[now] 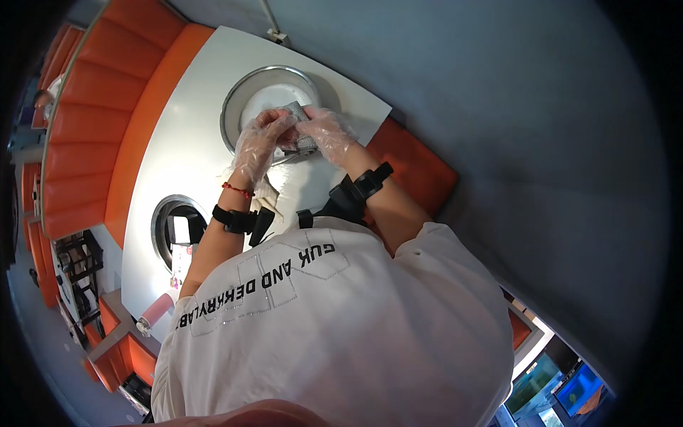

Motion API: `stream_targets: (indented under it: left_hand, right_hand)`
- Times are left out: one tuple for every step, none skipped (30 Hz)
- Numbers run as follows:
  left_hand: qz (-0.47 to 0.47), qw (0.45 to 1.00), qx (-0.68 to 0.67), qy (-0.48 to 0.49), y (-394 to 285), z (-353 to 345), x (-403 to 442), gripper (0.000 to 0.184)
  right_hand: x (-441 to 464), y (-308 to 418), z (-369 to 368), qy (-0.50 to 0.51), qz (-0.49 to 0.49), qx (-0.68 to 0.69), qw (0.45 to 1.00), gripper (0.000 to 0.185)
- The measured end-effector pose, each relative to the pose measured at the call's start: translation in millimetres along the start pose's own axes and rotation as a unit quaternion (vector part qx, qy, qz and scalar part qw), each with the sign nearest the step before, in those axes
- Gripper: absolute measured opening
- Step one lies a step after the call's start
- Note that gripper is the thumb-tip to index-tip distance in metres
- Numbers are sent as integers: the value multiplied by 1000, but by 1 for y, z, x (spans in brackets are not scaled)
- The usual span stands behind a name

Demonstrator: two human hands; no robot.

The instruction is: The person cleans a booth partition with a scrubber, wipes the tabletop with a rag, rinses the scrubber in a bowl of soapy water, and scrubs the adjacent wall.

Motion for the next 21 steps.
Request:
stream_targets:
  left_hand:
    - [-3, 1000, 19, 2, 1, 1, 2, 37]
    - [-29, 997, 62, -24, 8, 6, 6, 38]
    - [-56, 992, 105, -51, 21, 15, 10, 38]
    - [-83, 982, 148, -79, 31, 24, 15, 38]
    - [-80, 987, 107, -88, 37, 32, 15, 39]
    - [-76, 990, 65, -96, 41, 43, 11, 39]
    - [-70, 992, 22, -104, 40, 51, 7, 39]
    - [-71, 989, -1, -130, 34, 58, 4, 38]
    - [-74, 985, -22, -157, 33, 67, -2, 37]
    - [-66, 979, -27, -190, 36, 79, -7, 36]
    - [-60, 972, -31, -224, 39, 92, -12, 35]
    - [-65, 962, -51, -262, 43, 103, -17, 32]
    - [-59, 951, -56, -297, 44, 111, -24, 31]
    - [-54, 944, -62, -318, 48, 120, -30, 30]
    - [-49, 937, -69, -338, 55, 131, -35, 30]
    - [-42, 929, -66, -361, 62, 140, -39, 29]
    - [-34, 921, -63, -383, 67, 148, -41, 27]
    - [-28, 912, -66, -404, 72, 153, -42, 22]
    - [-22, 903, -78, -422, 77, 157, -43, 19]
    - [-16, 896, -86, -435, 84, 161, -42, 19]
    - [-8, 889, -93, -447, 89, 163, -42, 19]
  right_hand:
    - [-3, 3, 2, -49, 2, 8, 999, 31]
    - [-10, 11, 0, -98, 4, 17, 995, 33]
    - [-14, 14, 1, -145, 6, 26, 989, 34]
    - [-15, 12, 13, -181, 23, 9, 983, 35]
    - [-13, 9, 32, -219, 30, -1, 975, 33]
    - [-10, 2, 61, -259, 18, 34, 965, 31]
    - [-5, -6, 98, -300, -7, 107, 948, 31]
    - [0, -9, 135, -334, -27, 200, 921, 30]
    - [-1, -8, 163, -362, -38, 288, 886, 31]
    - [-8, 10, 179, -296, -21, 304, 905, 33]
    - [-11, 30, 187, -225, -46, 470, 852, 34]
    - [-12, 65, 164, -327, 27, 445, 833, 30]
    - [-7, 75, 169, -284, 50, 465, 837, 28]
    - [-8, 86, 183, -242, 75, 484, 838, 26]
    - [-7, 93, 195, -200, 99, 501, 836, 25]
    - [-1, 95, 209, -172, 105, 507, 838, 25]
    - [6, 96, 224, -144, 110, 514, 839, 25]
    - [11, 95, 232, -116, 115, 519, 839, 25]
    - [16, 88, 239, -141, 119, 504, 844, 26]
    - [24, 80, 240, -167, 122, 486, 849, 26]
    - [30, 73, 237, -195, 124, 469, 852, 26]
Point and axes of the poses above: each hand's wrist, its own x-axis towards the middle knuckle, its own z-axis out of the back of the hand, y = z × x, the point moved 2 cm from there along x, towards the middle knuckle, and after that the axes turned 7 degrees about y, right-handed, at the moved point
